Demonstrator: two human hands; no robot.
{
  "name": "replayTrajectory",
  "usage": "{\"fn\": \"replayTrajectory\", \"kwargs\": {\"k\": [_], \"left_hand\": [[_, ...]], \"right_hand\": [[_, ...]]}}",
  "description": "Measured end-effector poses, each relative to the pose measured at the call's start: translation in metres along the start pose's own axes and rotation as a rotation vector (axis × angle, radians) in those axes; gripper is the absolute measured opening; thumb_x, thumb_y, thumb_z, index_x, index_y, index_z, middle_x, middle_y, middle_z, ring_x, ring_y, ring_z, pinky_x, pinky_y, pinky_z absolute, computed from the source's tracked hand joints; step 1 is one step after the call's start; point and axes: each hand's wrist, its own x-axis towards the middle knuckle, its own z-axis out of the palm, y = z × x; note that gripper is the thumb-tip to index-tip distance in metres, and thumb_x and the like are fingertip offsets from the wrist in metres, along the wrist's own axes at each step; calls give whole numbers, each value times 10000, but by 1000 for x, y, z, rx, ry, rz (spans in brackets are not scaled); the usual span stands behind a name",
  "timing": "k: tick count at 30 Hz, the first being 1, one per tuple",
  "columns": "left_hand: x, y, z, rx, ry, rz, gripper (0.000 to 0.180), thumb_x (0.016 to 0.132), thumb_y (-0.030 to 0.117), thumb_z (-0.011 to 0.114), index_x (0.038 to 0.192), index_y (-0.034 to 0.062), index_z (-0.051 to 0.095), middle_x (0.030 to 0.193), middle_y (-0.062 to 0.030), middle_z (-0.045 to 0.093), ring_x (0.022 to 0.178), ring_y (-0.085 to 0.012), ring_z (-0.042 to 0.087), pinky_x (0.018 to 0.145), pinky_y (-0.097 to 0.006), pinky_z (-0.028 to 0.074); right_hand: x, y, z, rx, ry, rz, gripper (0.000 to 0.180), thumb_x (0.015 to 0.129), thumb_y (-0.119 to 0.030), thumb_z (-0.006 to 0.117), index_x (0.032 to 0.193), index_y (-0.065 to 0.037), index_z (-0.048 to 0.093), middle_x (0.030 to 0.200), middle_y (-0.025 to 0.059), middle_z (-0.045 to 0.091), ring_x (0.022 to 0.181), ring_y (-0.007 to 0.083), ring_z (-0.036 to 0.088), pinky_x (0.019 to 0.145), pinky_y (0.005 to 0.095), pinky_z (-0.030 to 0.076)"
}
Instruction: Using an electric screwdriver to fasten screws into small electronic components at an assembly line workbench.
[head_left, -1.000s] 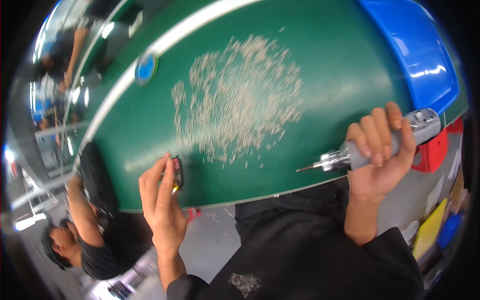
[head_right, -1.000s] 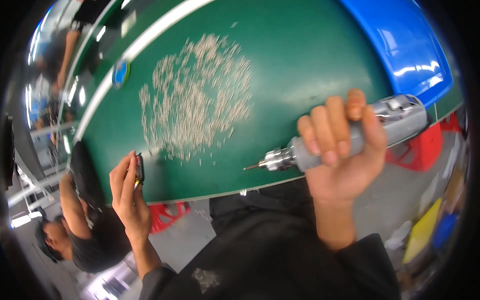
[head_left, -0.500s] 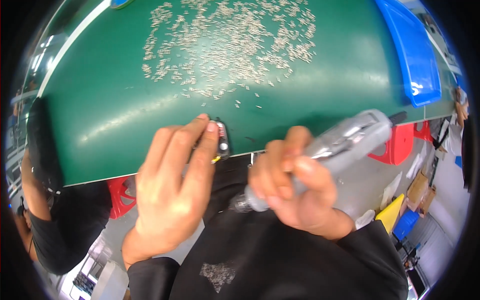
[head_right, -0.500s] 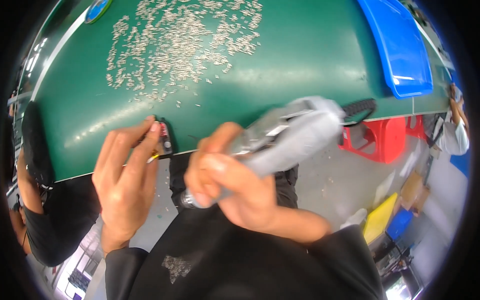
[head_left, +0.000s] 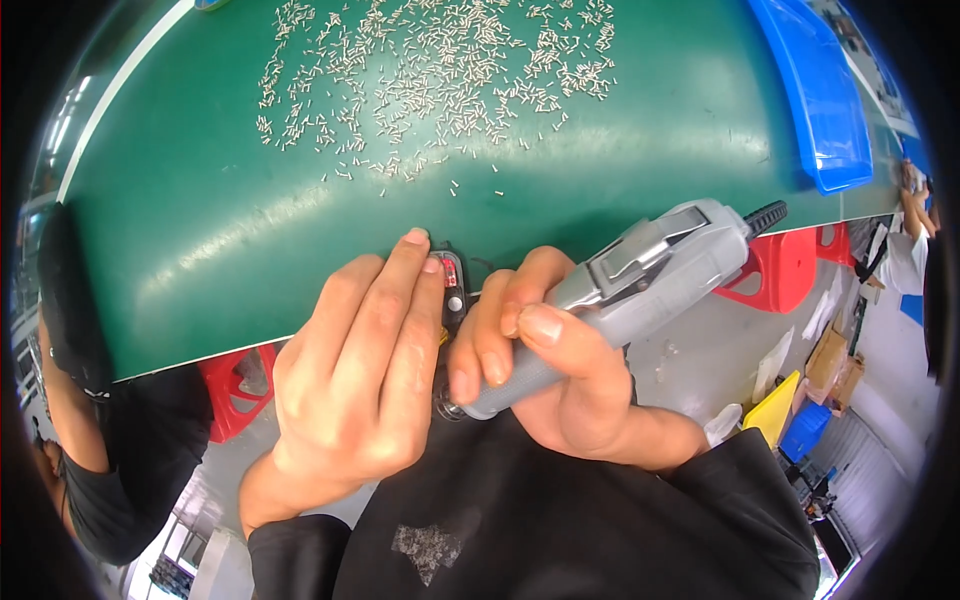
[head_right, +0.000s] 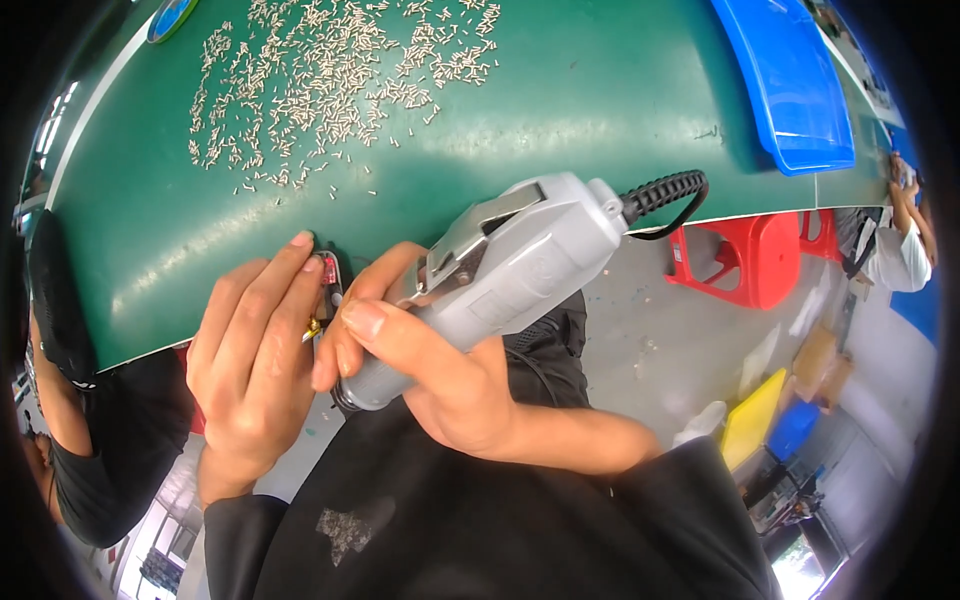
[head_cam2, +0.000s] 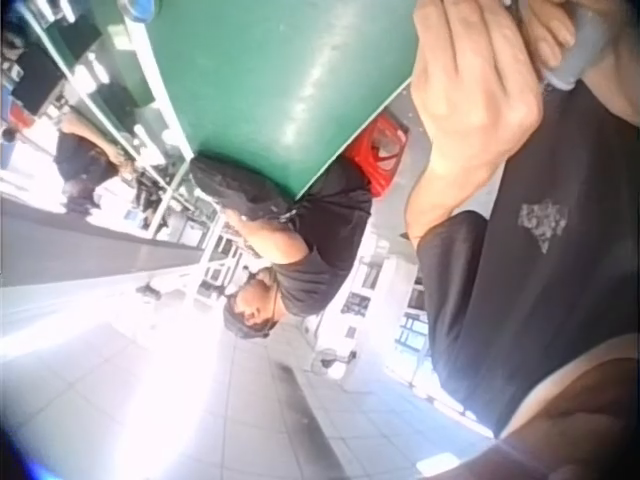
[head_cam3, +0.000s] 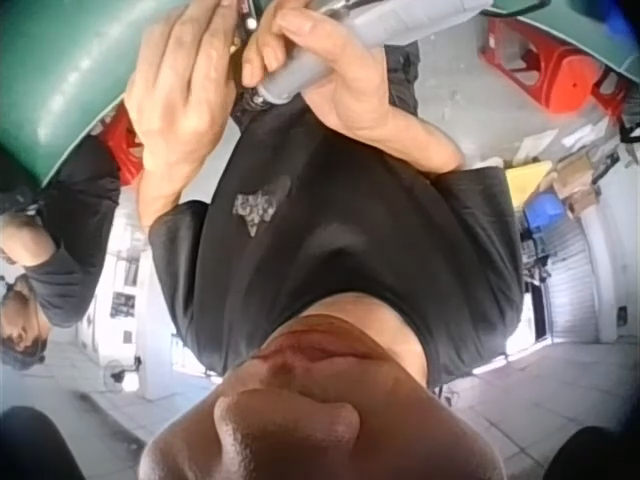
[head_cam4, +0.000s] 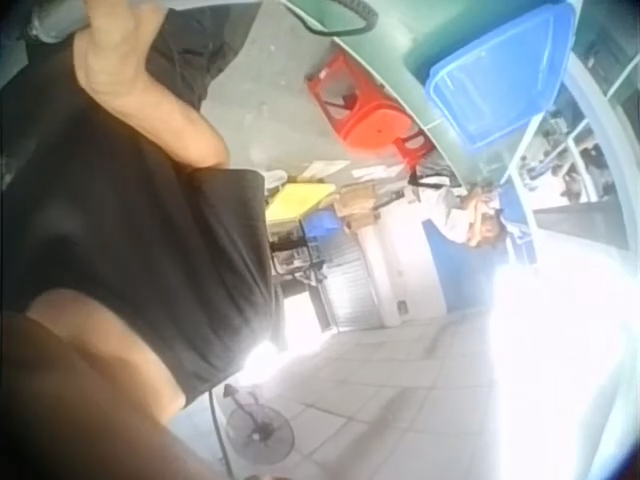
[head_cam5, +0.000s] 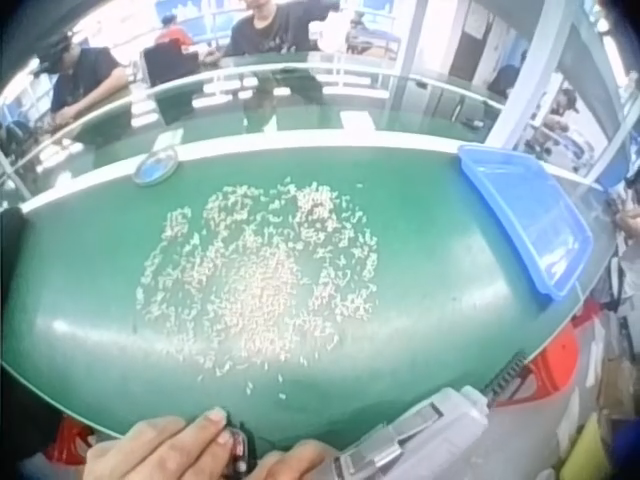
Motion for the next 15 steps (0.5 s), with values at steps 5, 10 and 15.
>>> {"fn": "replayTrajectory", "kwargs": {"k": [5, 10, 15], "left_hand": [[2, 10, -14, -147, -240, -183, 461, 625, -72, 693, 1079, -78, 613, 1145, -194, 625, 896, -327, 605, 689, -375, 531], [-1, 16, -14, -110, -221, -195, 525, 610, -75, 677, 1128, -82, 594, 1187, -211, 603, 927, -352, 593, 719, -396, 535], [-23, 0, -20, -97, -194, -156, 514, 608, -72, 673, 1115, -106, 591, 1177, -230, 601, 921, -351, 600, 717, -386, 537]], "right_hand": [[10, -52, -6, -196, -285, -35, 172, 965, -244, 466, 897, -86, 453, 641, 13, 501, 510, 153, 562, 592, 305, 462], [37, -111, 8, -307, -538, -60, 323, 985, -395, 481, 944, -75, 478, 682, 43, 489, 540, 163, 520, 571, 309, 427], [69, -89, 23, -359, -600, -119, 263, 983, -338, 470, 970, -76, 496, 626, 16, 456, 500, 136, 472, 551, 308, 407]]}}
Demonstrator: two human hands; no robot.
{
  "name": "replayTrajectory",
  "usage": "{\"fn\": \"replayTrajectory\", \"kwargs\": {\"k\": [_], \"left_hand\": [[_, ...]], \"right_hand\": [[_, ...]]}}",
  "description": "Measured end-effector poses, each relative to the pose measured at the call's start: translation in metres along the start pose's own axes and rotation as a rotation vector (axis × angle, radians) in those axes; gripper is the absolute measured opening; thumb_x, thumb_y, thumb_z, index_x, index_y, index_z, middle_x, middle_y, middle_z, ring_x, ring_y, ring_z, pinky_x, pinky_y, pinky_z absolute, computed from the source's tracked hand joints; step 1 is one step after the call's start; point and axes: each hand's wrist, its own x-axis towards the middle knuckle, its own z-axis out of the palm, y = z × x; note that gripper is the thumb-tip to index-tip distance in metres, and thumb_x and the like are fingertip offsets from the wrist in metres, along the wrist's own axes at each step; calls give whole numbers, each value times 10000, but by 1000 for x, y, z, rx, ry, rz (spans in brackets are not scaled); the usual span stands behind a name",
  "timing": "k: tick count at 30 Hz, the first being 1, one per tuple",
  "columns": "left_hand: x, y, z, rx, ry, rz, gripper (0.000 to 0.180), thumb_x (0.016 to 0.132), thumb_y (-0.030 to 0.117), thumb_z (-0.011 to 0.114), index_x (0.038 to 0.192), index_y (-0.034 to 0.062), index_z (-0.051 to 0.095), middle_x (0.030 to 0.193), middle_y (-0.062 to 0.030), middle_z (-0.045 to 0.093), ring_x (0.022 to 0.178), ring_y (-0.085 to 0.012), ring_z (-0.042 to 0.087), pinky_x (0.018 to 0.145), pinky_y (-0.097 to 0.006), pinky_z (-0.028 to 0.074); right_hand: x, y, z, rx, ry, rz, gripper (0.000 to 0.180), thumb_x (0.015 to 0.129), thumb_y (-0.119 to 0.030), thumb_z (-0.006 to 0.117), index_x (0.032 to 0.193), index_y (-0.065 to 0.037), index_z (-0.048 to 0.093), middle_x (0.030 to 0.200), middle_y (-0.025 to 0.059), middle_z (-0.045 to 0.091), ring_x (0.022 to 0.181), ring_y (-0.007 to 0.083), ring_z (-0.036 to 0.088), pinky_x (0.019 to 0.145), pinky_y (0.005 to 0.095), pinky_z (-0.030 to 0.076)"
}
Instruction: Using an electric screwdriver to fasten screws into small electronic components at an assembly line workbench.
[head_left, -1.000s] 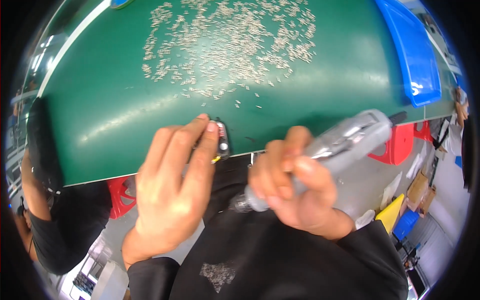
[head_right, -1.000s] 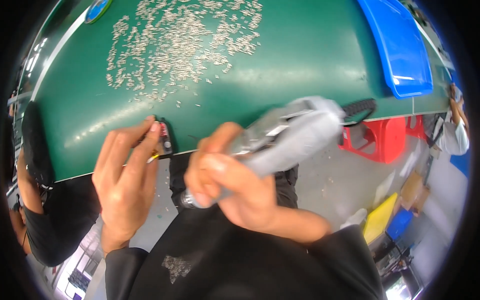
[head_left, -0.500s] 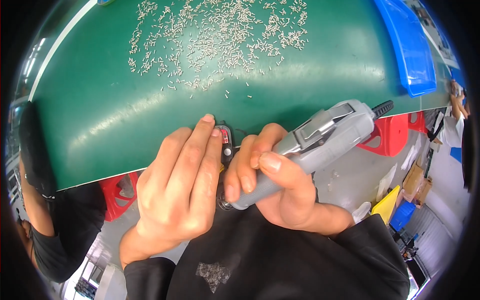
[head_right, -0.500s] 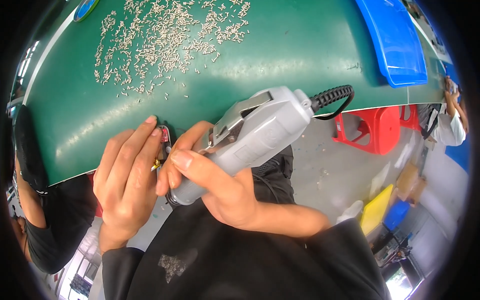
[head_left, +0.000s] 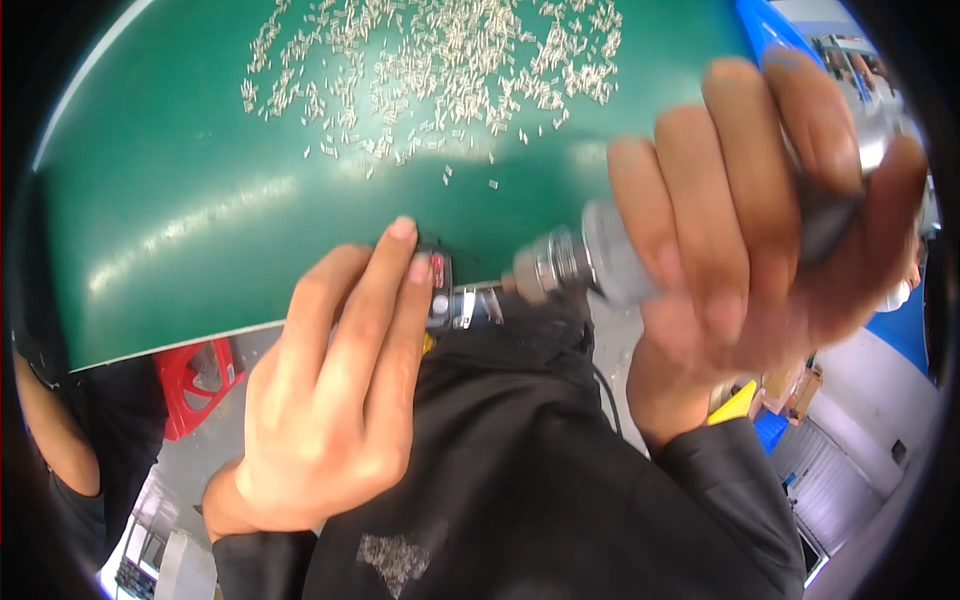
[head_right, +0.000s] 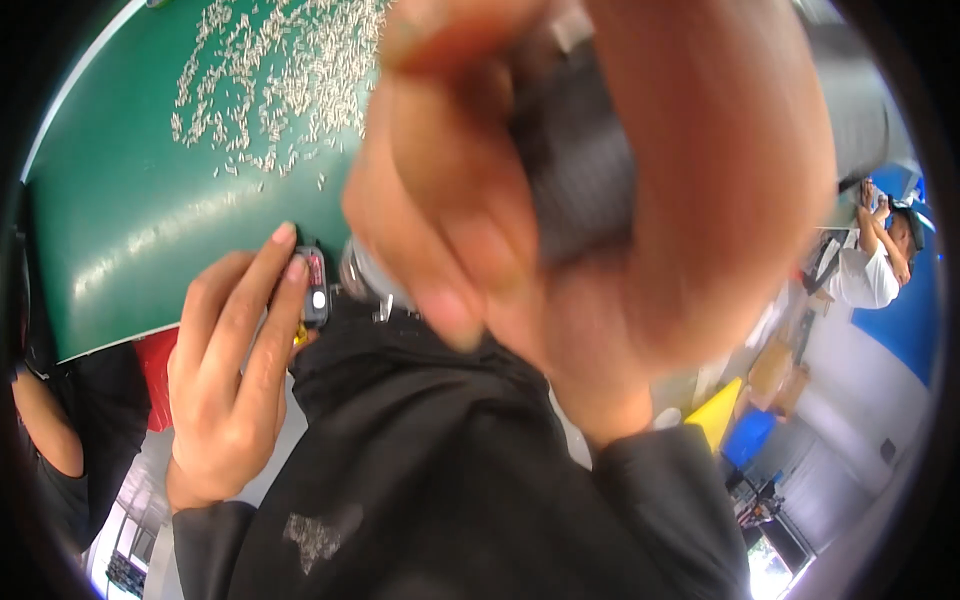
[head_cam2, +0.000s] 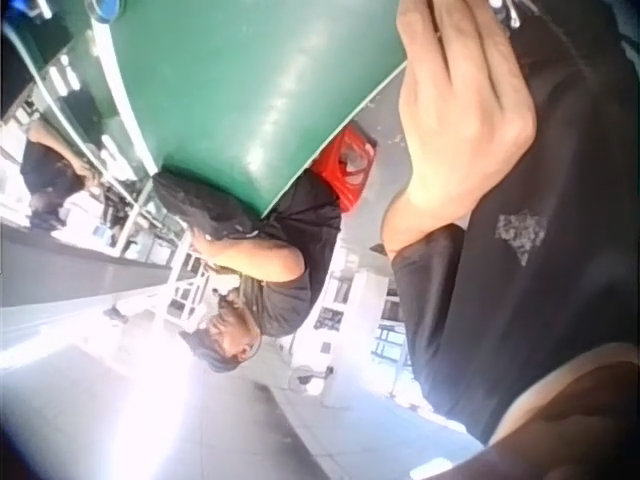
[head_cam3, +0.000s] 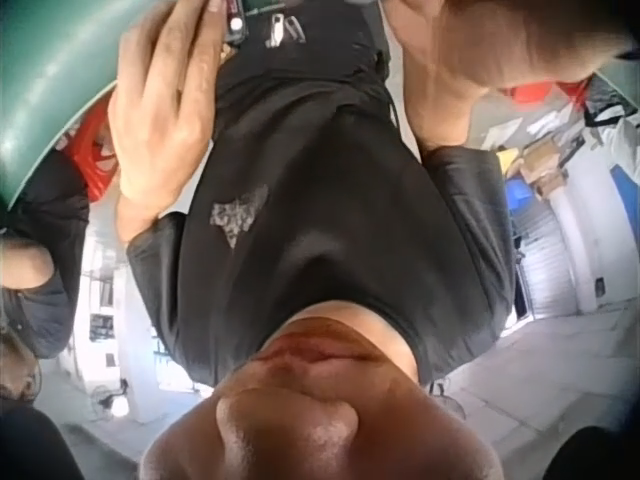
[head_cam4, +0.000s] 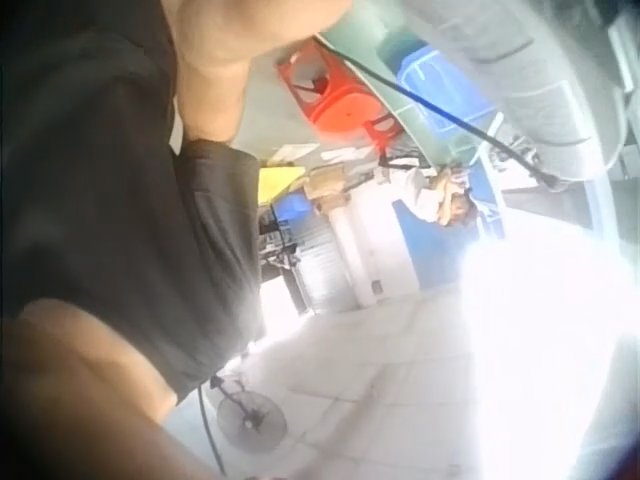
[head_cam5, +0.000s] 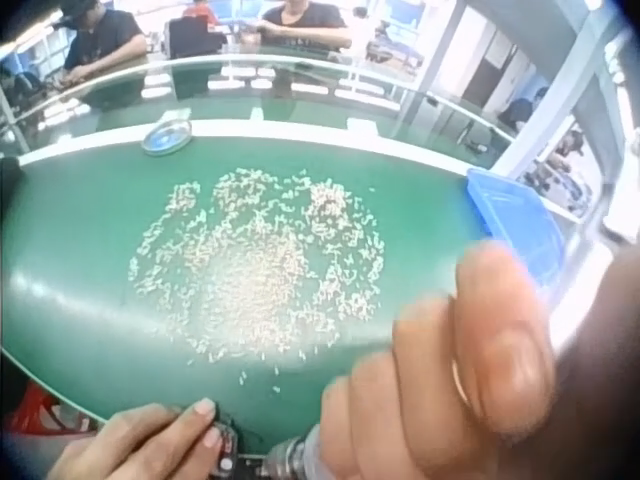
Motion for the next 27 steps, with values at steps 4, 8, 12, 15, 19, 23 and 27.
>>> {"fn": "replayTrajectory", "kwargs": {"k": [4, 8, 12, 15, 19, 23, 27], "left_hand": [[4, 0, 4, 2, 54, 9, 473, 621, -55, 674, 1085, -113, 605, 1158, -227, 611, 912, -344, 604, 718, -386, 537], [4, -1, 3, -12, 46, 4, 472, 614, -51, 678, 1076, -118, 607, 1142, -228, 619, 897, -340, 606, 722, -382, 536], [3, -6, 1, -9, 46, 18, 477, 604, -55, 679, 1071, -120, 607, 1142, -232, 619, 898, -341, 606, 718, -374, 538], [3, -10, 2, -22, 64, 14, 487, 592, -53, 683, 1067, -124, 607, 1135, -235, 620, 899, -342, 605, 708, -372, 540], [3, -11, 1, -46, 77, 9, 491, 580, -49, 684, 1059, -128, 605, 1133, -235, 619, 896, -341, 605, 698, -375, 541], [0, -14, 6, -51, 110, 33, 475, 584, -36, 672, 1046, -126, 607, 1115, -223, 613, 906, -347, 600, 690, -380, 538], [4, -17, 11, -64, 123, 11, 457, 588, -24, 662, 1031, -122, 610, 1083, -209, 605, 929, -352, 591, 692, -389, 532]], "right_hand": [[7, 11, 4, -20, 93, -39, 239, 974, -312, 473, 941, -76, 490, 601, 8, 447, 462, 121, 448, 537, 289, 401], [8, 11, 4, -33, 107, 12, 223, 956, -291, 489, 916, -72, 490, 596, 14, 453, 463, 120, 447, 527, 283, 396], [10, 12, 5, -51, 118, 63, 208, 939, -270, 506, 891, -68, 490, 591, 21, 460, 463, 119, 446, 516, 277, 391], [11, 7, 3, -68, 112, 104, 198, 926, -254, 518, 872, -66, 490, 587, 26, 465, 463, 117, 446, 509, 272, 387], [22, 5, 6, -105, 105, 149, 187, 909, -233, 534, 846, -62, 491, 583, 32, 471, 463, 116, 445, 498, 265, 382], [28, 11, 15, -148, 89, 195, 179, 892, -212, 550, 821, -58, 491, 578, 39, 478, 463, 115, 444, 488, 259, 376], [37, 15, 18, -183, 80, 231, 175, 875, -191, 566, 796, -55, 491, 573, 45, 484, 463, 113, 443, 478, 253, 371]]}}
